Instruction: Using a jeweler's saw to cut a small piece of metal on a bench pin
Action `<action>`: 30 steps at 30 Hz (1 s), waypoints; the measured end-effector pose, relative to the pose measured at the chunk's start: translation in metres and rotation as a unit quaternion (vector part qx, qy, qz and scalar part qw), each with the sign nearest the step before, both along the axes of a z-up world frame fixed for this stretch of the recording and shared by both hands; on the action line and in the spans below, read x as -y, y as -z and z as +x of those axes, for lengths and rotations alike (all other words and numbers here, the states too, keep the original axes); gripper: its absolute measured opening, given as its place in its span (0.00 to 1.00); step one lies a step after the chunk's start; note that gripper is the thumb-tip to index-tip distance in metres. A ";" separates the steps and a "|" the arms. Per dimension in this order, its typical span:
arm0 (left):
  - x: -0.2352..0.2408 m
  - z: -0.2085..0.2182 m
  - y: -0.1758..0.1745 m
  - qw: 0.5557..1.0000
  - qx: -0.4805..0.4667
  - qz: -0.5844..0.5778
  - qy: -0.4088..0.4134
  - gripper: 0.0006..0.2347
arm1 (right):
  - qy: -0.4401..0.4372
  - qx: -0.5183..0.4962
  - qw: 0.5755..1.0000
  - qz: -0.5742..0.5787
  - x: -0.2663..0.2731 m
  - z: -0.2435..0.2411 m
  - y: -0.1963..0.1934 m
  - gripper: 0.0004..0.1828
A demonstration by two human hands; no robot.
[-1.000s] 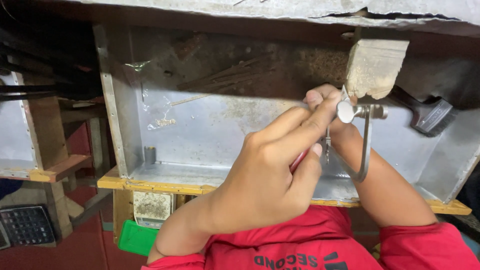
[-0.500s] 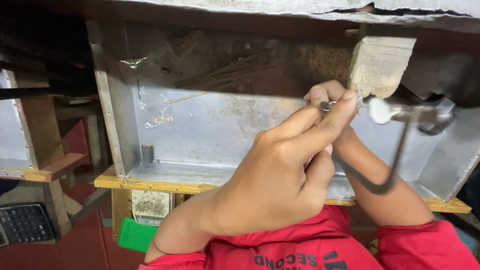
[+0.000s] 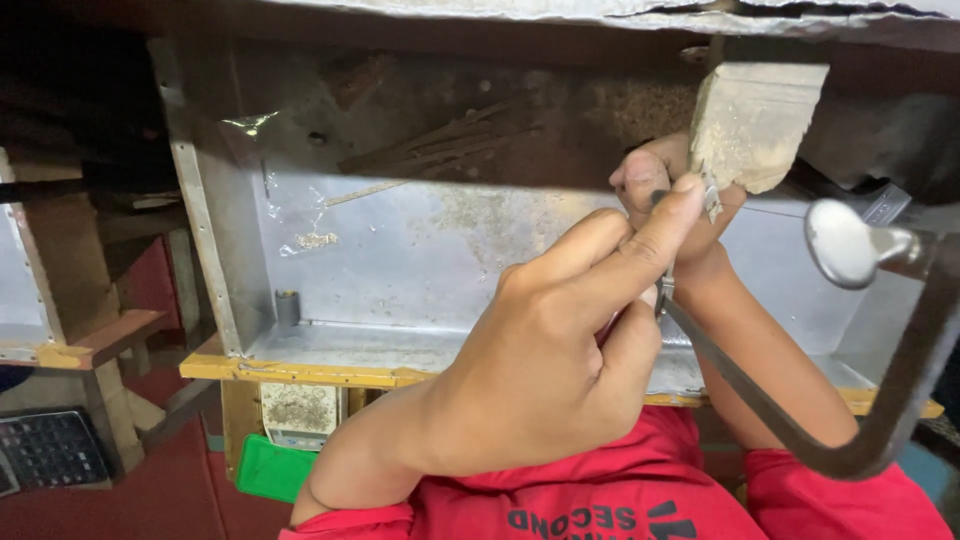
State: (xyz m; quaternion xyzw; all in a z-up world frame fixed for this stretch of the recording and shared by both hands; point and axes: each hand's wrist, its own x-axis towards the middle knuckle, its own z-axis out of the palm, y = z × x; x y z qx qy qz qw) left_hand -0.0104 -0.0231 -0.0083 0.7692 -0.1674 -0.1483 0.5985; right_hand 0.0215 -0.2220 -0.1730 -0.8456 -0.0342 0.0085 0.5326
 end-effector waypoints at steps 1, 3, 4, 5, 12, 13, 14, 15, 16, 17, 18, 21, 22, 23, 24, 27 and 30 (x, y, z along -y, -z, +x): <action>0.000 0.001 -0.001 1.000 -0.009 -0.011 0.005 0.25 | 0.011 0.022 0.999 -0.034 0.001 -0.002 0.003 0.26; -0.001 0.003 -0.001 1.000 -0.018 -0.022 0.012 0.24 | 0.022 0.044 0.996 -0.068 -0.004 -0.009 0.003 0.23; -0.001 0.003 -0.002 0.999 -0.024 -0.028 0.014 0.25 | 0.060 0.019 0.996 -0.065 -0.009 -0.013 0.001 0.21; -0.002 0.004 -0.002 0.999 -0.029 -0.035 0.015 0.25 | 0.096 -0.005 0.993 -0.062 -0.015 -0.016 -0.002 0.19; -0.003 0.004 -0.002 0.999 -0.035 -0.006 0.019 0.26 | 0.013 0.069 0.995 -0.069 -0.001 -0.003 0.000 0.30; -0.004 0.005 -0.003 0.999 -0.045 -0.016 0.025 0.25 | 0.045 0.022 0.997 -0.063 -0.007 -0.006 -0.006 0.27; -0.005 0.007 -0.005 0.998 -0.056 -0.025 0.031 0.25 | 0.076 -0.025 0.995 -0.056 -0.014 -0.009 -0.012 0.25; -0.004 0.007 -0.005 0.998 -0.054 -0.026 0.031 0.25 | 0.077 -0.023 0.995 -0.057 -0.024 -0.011 -0.025 0.25; -0.003 0.007 -0.005 0.998 -0.041 -0.030 0.026 0.24 | 0.121 -0.092 0.987 -0.048 -0.034 -0.014 -0.037 0.21; -0.003 0.007 -0.006 0.999 -0.029 -0.035 0.018 0.24 | 0.161 -0.160 0.973 -0.039 -0.045 -0.017 -0.050 0.18; -0.003 0.006 -0.006 0.999 -0.027 -0.035 0.016 0.24 | 0.160 -0.158 0.974 -0.040 -0.053 -0.017 -0.062 0.18; -0.003 0.005 -0.006 0.999 -0.036 -0.025 0.020 0.25 | 0.212 -0.150 0.965 -0.043 -0.041 -0.011 -0.049 0.14; -0.002 0.005 -0.006 0.999 -0.036 -0.018 0.018 0.25 | 0.118 -0.044 0.991 0.036 -0.013 -0.004 -0.012 0.24; -0.002 0.005 -0.006 0.999 -0.035 -0.010 0.018 0.26 | 0.022 0.064 0.991 0.115 0.014 0.001 0.025 0.36; -0.002 0.005 -0.005 0.999 -0.037 -0.009 0.019 0.26 | 0.024 0.062 0.991 0.115 0.007 -0.004 0.022 0.36; -0.002 0.007 -0.008 0.998 -0.045 -0.025 0.021 0.25 | 0.070 0.021 0.997 -0.016 -0.019 -0.014 0.010 0.28; -0.003 0.007 -0.010 0.999 -0.027 -0.027 0.013 0.24 | 0.131 -0.043 0.967 -0.214 -0.052 -0.025 -0.006 0.19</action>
